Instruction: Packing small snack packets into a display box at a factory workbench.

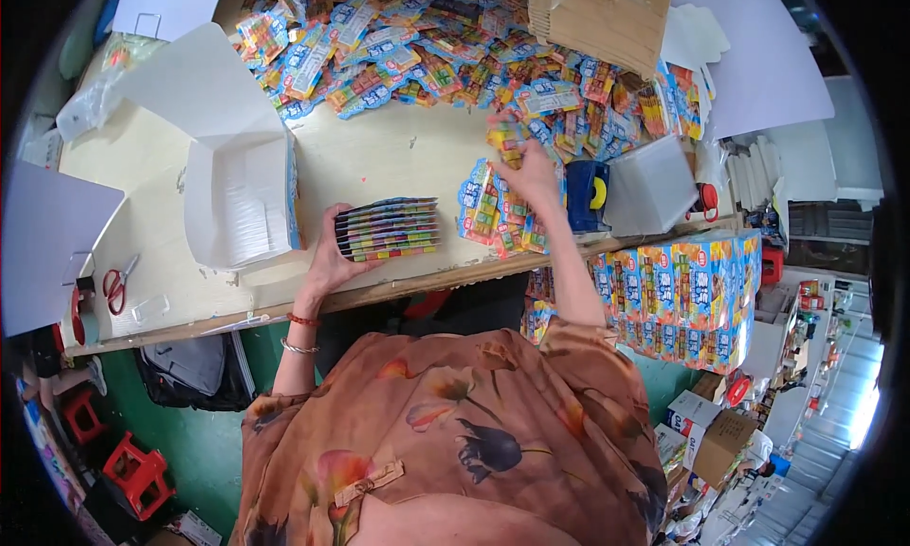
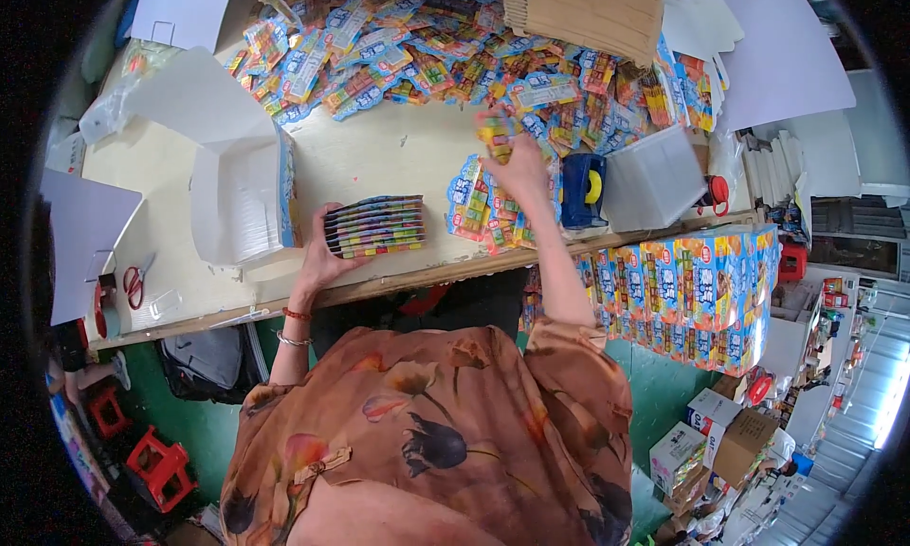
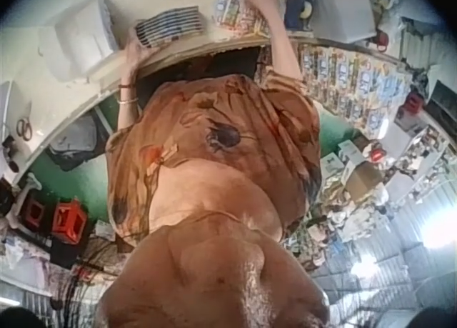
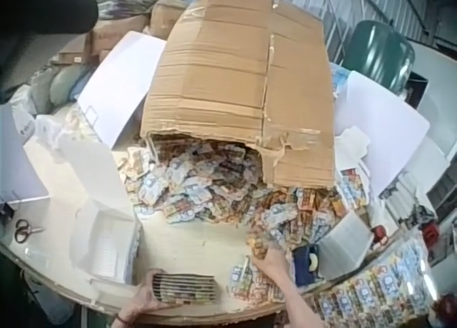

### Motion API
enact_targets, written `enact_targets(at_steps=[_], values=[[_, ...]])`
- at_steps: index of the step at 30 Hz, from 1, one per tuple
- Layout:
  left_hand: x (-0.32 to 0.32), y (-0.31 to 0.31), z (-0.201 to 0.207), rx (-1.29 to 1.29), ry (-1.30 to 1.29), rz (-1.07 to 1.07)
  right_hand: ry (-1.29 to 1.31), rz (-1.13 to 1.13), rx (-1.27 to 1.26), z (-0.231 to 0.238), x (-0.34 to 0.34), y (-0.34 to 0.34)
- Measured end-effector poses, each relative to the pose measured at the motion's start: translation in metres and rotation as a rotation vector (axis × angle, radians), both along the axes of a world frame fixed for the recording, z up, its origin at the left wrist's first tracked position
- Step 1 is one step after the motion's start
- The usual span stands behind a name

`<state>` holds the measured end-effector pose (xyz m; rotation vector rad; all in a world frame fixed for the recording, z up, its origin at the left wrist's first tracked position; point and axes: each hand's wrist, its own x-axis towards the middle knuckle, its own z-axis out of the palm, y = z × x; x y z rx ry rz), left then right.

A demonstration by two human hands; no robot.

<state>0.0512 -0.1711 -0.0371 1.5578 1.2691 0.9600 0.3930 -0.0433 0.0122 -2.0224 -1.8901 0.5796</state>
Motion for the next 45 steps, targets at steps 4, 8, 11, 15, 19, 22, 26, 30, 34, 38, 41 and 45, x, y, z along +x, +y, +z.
enact_targets(at_steps=[4,8,11,15,19,22,26,30,34,38,41,45], values=[[0.0,0.002,0.002,0.002,0.007,-0.004,-0.128,0.265,0.192,-0.014,-0.046,-0.017],[0.004,0.002,-0.001,0.019,-0.025,0.016,-0.119,0.466,0.163,-0.017,-0.063,-0.008],[0.003,0.004,0.002,0.037,-0.051,-0.031,-0.097,0.536,-0.013,-0.016,-0.073,0.005],[-0.001,0.006,0.002,0.181,-0.01,-0.055,-0.029,0.678,-0.073,-0.016,-0.086,0.014],[0.0,0.009,0.001,0.22,0.06,-0.101,0.23,0.829,-0.102,-0.02,-0.094,0.021],[0.001,0.009,-0.006,0.161,-0.025,-0.061,0.528,0.81,-0.098,-0.024,-0.097,0.025],[0.003,0.016,-0.011,0.082,-0.103,-0.045,0.667,0.771,-0.436,-0.019,-0.099,0.021],[0.006,0.017,-0.002,-0.064,-0.201,-0.077,0.735,0.71,-0.54,-0.007,-0.097,0.01],[0.015,0.027,0.011,0.137,-0.093,-0.058,0.574,0.789,-0.522,0.004,-0.089,-0.004],[0.01,0.026,0.011,-0.039,-0.078,-0.107,0.461,0.774,-0.184,0.024,-0.054,0.022],[0.008,0.021,0.013,-0.064,-0.009,-0.127,-0.289,0.411,0.064,0.041,0.003,0.07],[0.008,0.023,0.021,-0.003,0.109,-0.198,-0.907,0.573,0.257,0.007,0.076,0.106]])
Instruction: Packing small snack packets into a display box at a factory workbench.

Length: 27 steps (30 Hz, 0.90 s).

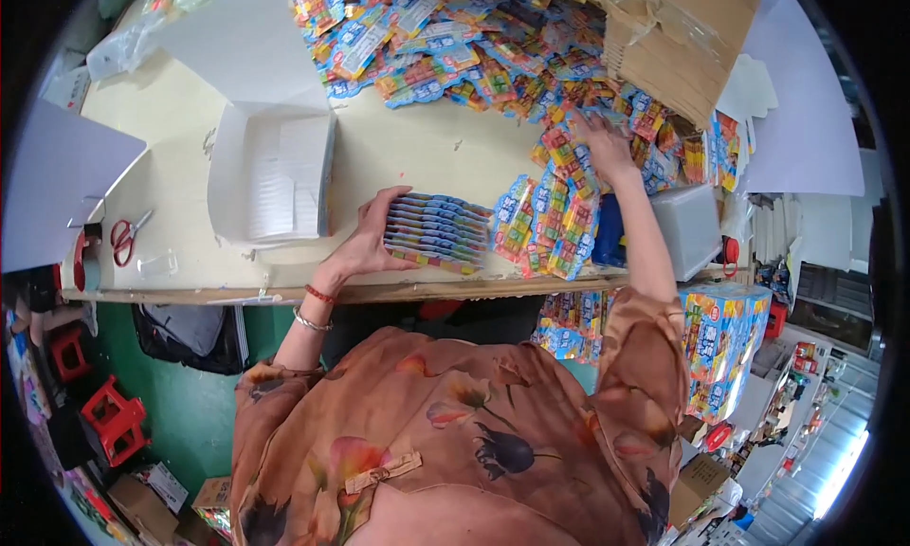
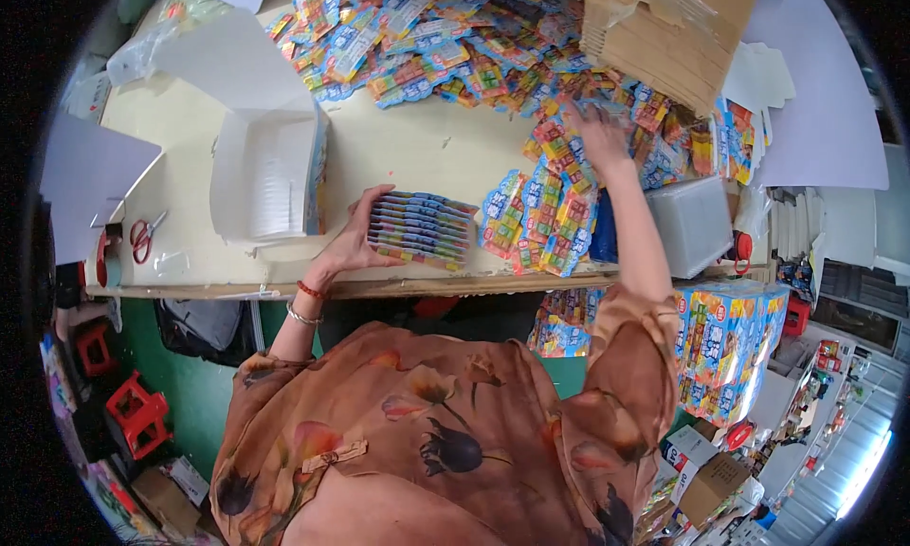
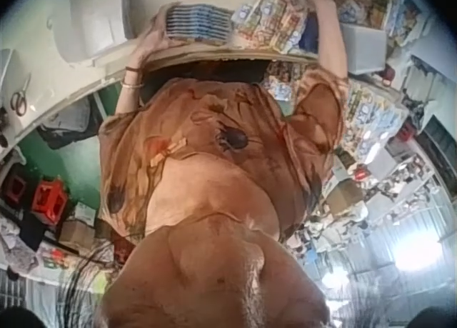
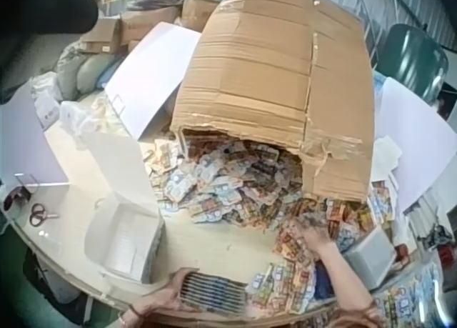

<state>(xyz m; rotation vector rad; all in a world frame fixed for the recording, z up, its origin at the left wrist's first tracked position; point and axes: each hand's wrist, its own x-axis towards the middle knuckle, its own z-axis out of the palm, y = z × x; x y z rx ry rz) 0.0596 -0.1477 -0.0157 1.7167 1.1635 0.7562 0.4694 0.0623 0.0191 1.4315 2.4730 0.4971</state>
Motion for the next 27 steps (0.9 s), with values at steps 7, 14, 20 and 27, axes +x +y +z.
enact_targets(at_steps=[7,14,20,27], values=[[-0.001,-0.004,-0.003,0.009,-0.188,-0.015,1.326,-0.019,-0.178,0.029,-0.101,-0.058],[0.001,-0.005,-0.011,0.131,-0.044,-0.007,2.254,-0.234,-0.962,-0.03,-0.168,-0.113],[0.003,-0.011,-0.011,0.126,-0.127,0.023,1.482,-0.176,-0.933,-0.023,-0.123,-0.116],[0.006,-0.004,-0.009,0.151,-0.081,0.002,1.323,-0.055,-0.937,-0.026,-0.118,-0.148]])
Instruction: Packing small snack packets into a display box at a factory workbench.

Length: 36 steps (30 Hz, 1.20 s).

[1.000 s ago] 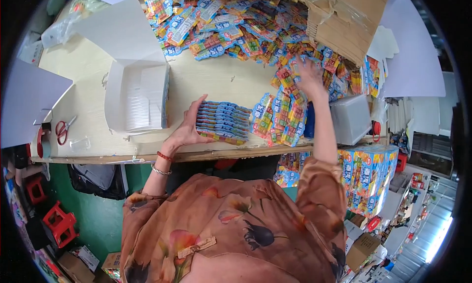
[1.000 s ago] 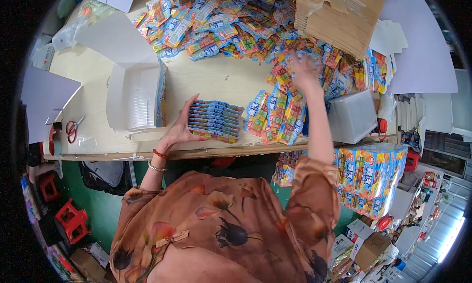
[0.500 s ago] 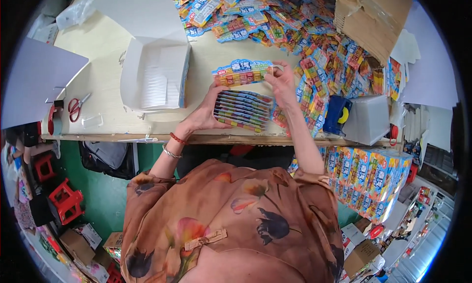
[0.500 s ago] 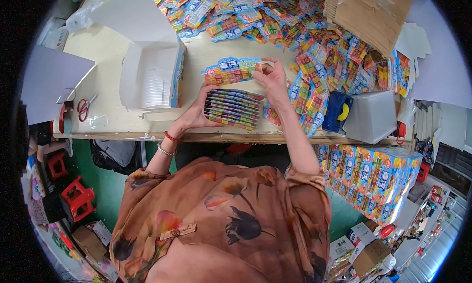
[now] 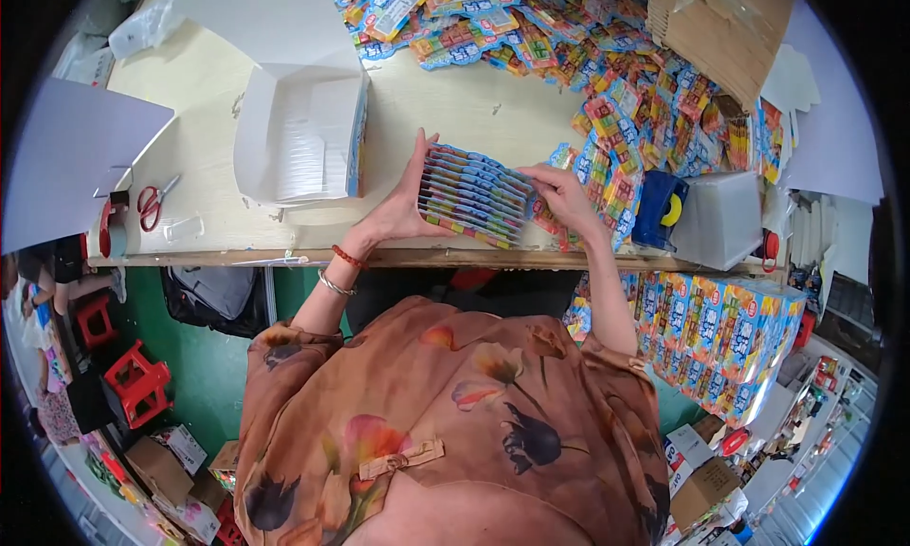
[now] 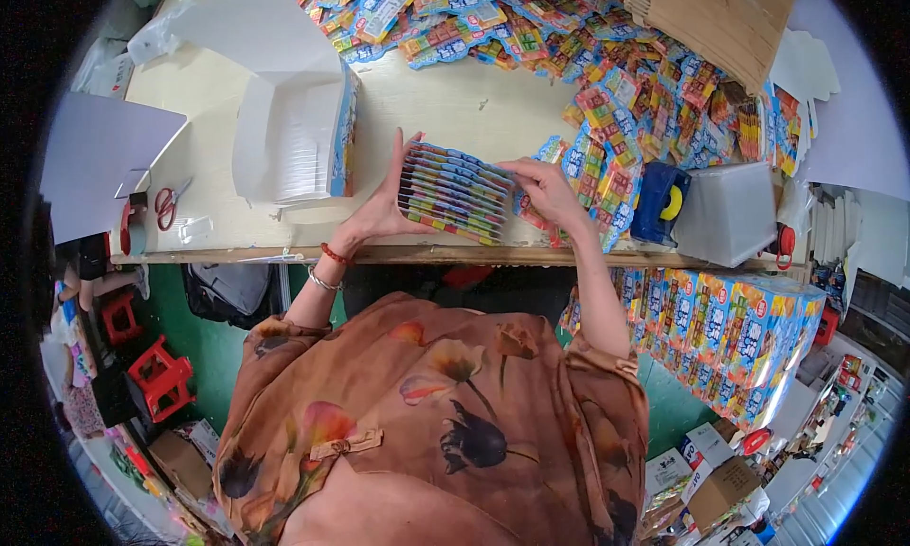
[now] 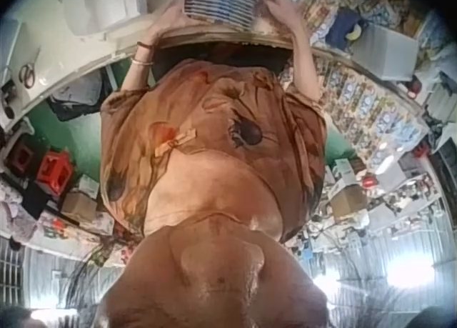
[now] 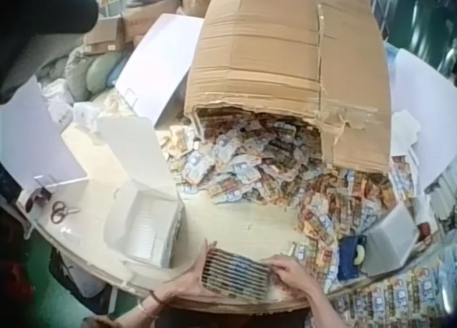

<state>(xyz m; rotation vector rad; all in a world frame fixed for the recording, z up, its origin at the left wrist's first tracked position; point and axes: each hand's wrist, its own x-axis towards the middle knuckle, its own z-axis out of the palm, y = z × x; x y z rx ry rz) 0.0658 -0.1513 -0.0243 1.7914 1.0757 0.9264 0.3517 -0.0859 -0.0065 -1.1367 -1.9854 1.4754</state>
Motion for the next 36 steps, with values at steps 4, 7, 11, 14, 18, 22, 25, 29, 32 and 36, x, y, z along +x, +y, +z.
enact_targets(at_steps=[4,7,11,14,18,22,25,29,32,36], values=[[-0.003,0.003,0.004,-0.072,-0.02,-0.001,0.018,-0.162,-0.133,0.006,-0.008,-0.024],[0.001,0.001,0.005,-0.117,-0.019,-0.016,0.493,-0.463,-0.141,-0.036,-0.029,-0.059],[0.003,-0.013,0.006,0.013,0.092,-0.029,0.469,-0.609,0.043,-0.024,-0.056,-0.077],[0.002,-0.023,0.023,0.015,0.141,-0.092,0.588,-0.694,-0.115,-0.018,-0.058,-0.077],[-0.006,-0.041,0.046,0.126,0.185,0.011,0.636,-0.66,-0.116,0.005,-0.072,-0.078],[-0.068,-0.046,0.144,0.234,0.279,0.1,0.708,-0.349,0.066,0.078,-0.133,-0.055],[-0.14,-0.038,0.166,0.258,0.28,0.256,0.878,-0.26,-0.016,0.095,-0.189,-0.021],[-0.202,-0.01,0.178,0.178,0.452,0.301,0.147,-0.181,-0.021,0.067,-0.219,0.006],[-0.224,-0.007,0.161,0.146,0.504,0.225,-0.13,-0.094,0.246,0.046,-0.239,-0.007],[-0.201,0.002,0.139,0.033,0.433,0.077,-0.106,-0.01,0.056,0.053,-0.227,-0.001]])
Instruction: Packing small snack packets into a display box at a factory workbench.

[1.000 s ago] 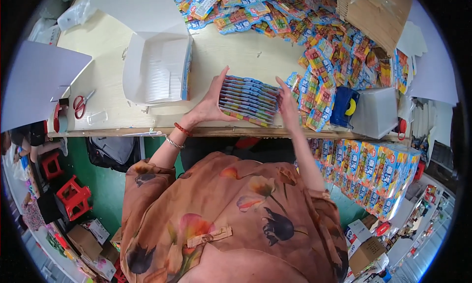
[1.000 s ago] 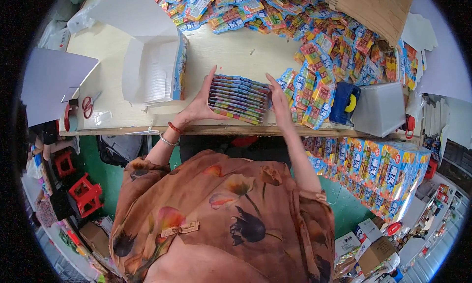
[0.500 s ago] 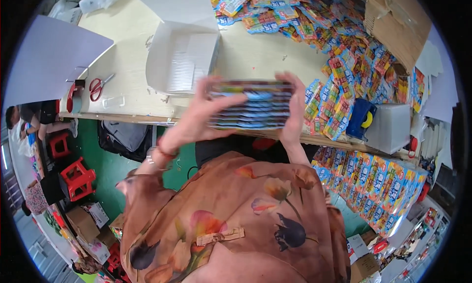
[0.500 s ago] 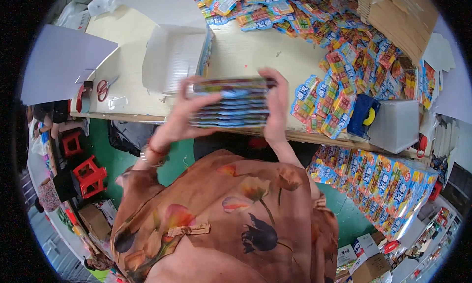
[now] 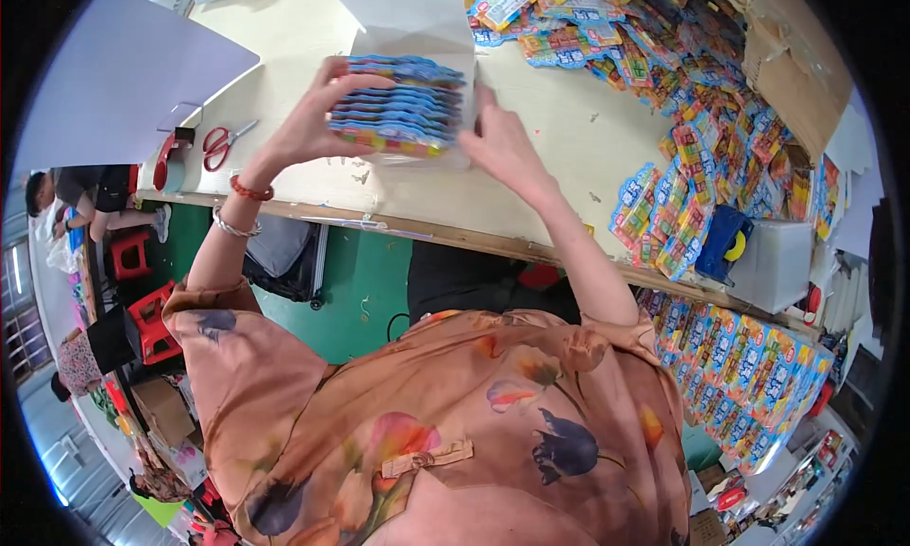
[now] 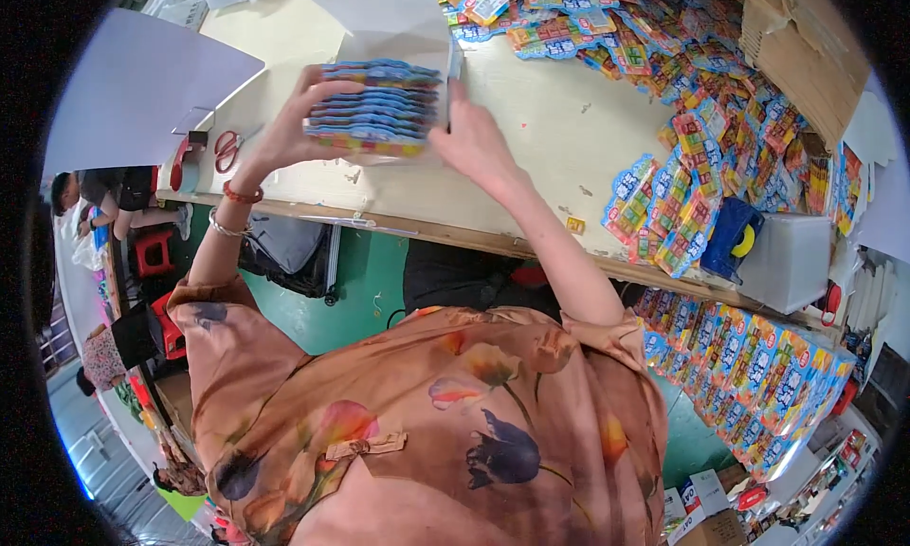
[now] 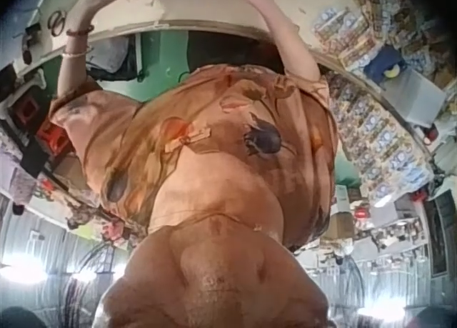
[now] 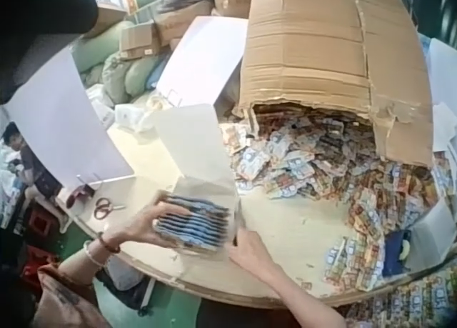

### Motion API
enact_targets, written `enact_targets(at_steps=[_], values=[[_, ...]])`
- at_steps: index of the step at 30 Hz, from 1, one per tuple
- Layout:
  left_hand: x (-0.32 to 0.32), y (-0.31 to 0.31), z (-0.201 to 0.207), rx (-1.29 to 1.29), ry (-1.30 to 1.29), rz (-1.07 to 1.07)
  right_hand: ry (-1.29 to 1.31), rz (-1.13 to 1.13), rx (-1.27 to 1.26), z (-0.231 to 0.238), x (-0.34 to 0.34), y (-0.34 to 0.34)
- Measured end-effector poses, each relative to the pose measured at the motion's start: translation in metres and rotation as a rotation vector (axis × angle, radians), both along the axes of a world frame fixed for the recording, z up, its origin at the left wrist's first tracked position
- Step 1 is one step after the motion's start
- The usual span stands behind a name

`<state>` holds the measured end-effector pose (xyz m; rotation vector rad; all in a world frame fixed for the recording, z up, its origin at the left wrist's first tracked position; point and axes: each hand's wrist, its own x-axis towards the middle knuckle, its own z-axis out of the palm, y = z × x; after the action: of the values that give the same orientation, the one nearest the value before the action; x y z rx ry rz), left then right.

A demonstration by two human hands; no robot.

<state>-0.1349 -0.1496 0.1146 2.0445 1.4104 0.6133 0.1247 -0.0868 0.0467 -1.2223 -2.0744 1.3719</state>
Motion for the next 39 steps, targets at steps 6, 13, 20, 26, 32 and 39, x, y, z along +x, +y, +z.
enact_targets(at_steps=[6,13,20,26,32,39], values=[[0.043,0.009,-0.026,-0.038,-0.025,-0.038,0.024,0.017,-0.087,0.005,0.04,0.008],[0.053,0.006,-0.042,-0.074,0.09,0.009,0.089,-0.122,0.026,-0.001,0.046,-0.005],[0.051,-0.001,-0.051,-0.054,0.259,0.035,-0.221,0.185,0.857,0.015,0.05,-0.011],[0.037,0.01,-0.049,-0.491,-0.019,0.058,-0.419,0.496,1.148,0.012,0.04,0.0],[0.04,0.016,-0.057,-0.141,0.065,-0.006,-0.529,0.644,1.238,0.013,0.027,-0.003],[0.051,0.013,-0.04,-0.253,0.342,-0.018,-0.444,0.675,1.286,0.01,0.031,-0.016]])
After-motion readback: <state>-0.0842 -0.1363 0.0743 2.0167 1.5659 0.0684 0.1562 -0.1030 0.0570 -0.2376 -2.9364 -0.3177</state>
